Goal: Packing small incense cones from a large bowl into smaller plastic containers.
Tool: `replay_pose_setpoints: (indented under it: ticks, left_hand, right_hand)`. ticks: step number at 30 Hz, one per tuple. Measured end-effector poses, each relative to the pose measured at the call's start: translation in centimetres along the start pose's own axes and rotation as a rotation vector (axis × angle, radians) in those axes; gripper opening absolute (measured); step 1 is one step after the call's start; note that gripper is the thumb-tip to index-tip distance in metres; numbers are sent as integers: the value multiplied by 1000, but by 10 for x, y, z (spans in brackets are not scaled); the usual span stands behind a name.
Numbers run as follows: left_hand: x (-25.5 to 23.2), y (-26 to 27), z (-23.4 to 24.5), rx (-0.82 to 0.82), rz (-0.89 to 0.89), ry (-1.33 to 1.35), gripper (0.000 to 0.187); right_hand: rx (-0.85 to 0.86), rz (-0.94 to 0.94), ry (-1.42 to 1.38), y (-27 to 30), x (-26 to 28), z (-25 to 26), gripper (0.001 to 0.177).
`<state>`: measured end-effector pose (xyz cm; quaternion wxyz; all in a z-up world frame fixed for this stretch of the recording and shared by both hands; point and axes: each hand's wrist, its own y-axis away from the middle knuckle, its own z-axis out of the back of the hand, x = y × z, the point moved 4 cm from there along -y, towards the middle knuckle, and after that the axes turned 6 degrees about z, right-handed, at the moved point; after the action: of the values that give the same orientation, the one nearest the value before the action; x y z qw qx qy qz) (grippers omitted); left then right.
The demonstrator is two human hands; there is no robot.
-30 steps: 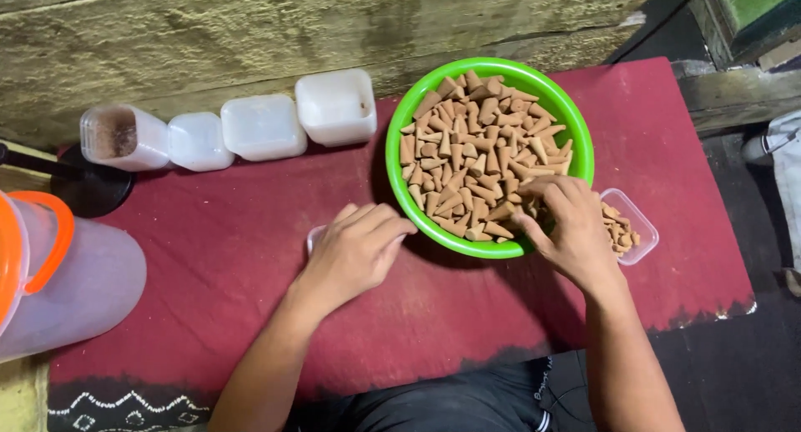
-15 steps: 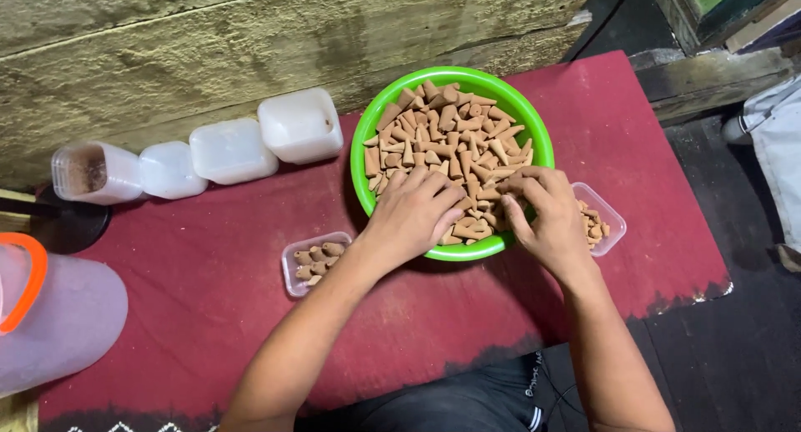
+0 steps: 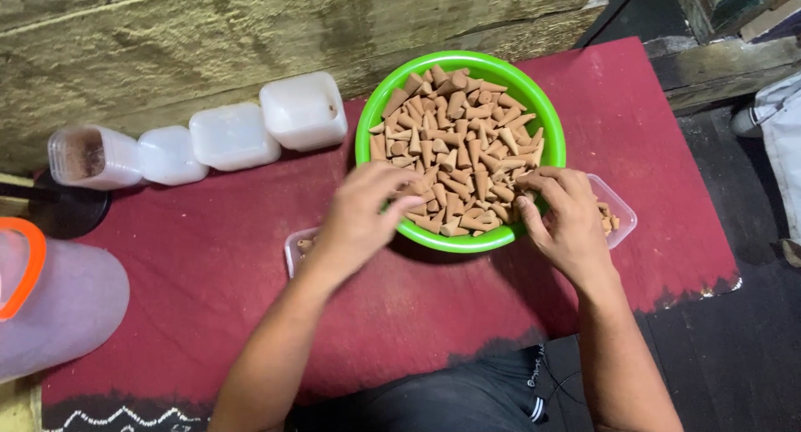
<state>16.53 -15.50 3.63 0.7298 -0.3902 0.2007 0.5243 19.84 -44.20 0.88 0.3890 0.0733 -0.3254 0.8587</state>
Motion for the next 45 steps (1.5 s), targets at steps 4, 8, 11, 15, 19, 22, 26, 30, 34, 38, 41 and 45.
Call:
replay_pose_setpoints:
  ticks: [4,8,11,15,19,22,26,30,34,38,41,45]
  left_hand:
    - [10,30,63,-64,120,-43,29]
    - [19,57,85,-38,230,-60,27]
    - [31,76,88,-20,267,-58,27]
    - [40,94,101,-35,303,-48,25]
    - [43,101,107,-48,279,-15,25]
    - [44,104,106,-36,265,10,27]
    - [45,104,107,-16,268,11,28]
    - [51,110,110,-27,272,6,26]
    - [60,120,105,0,253,-110,26]
    - [68,128,96,18,245,-254,19]
    - [70,129,94,7,221,-296,13]
    - [71,128,93,-26,197,-289,11]
  right_hand:
    - [-14,13,-64,-12,22,-6,21]
    - [-35,95,-116,-25,48,-14,19]
    - [-38,133,-140,-28,67,-26,18]
    - [-16,201,-106,-33,79,-39,17]
    - [7,209,-62,-34,77,-34,18]
    - [3,162,-15,-30,74,-33,17]
    - [0,107,-4,-25,71,-35,16]
    - [5,86,6,-20,59,-37,18]
    - [1,86,15,-19,57,-43,18]
    - [-2,92,61,-15,52,-48,15]
    - [-6,103,52,-16,52,-48,15]
    - [-6,101,47,-16,52,-46,14]
